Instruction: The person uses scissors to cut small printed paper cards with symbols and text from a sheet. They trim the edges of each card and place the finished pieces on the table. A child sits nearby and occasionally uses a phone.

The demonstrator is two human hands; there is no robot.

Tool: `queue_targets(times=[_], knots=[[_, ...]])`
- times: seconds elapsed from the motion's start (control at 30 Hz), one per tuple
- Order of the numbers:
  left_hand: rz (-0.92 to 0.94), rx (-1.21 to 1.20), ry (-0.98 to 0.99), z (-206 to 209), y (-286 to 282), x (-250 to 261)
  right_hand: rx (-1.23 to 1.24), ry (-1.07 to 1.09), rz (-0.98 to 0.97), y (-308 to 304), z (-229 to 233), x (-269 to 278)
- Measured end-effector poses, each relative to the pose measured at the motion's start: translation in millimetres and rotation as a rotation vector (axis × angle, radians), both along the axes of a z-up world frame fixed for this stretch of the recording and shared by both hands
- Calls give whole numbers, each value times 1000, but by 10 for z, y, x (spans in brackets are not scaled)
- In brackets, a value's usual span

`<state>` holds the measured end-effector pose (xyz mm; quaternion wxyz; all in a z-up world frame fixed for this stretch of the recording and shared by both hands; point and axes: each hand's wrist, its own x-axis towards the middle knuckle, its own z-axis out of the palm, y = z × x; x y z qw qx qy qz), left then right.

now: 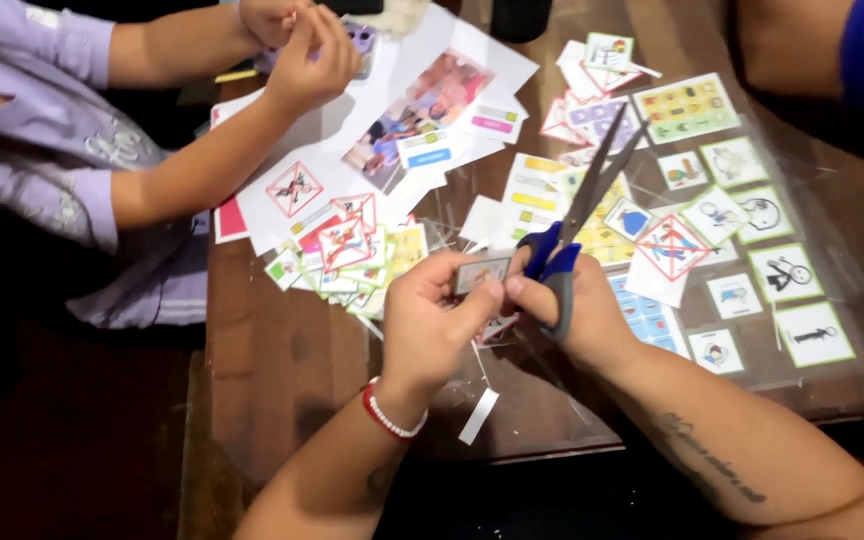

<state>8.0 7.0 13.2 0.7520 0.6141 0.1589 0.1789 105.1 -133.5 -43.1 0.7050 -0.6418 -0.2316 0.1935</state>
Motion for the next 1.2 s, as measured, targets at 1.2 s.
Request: queue_targets(times=[1.2], knots=[[228,96,-141,-206,187,-72,-58,-122,583,29,139,-120]])
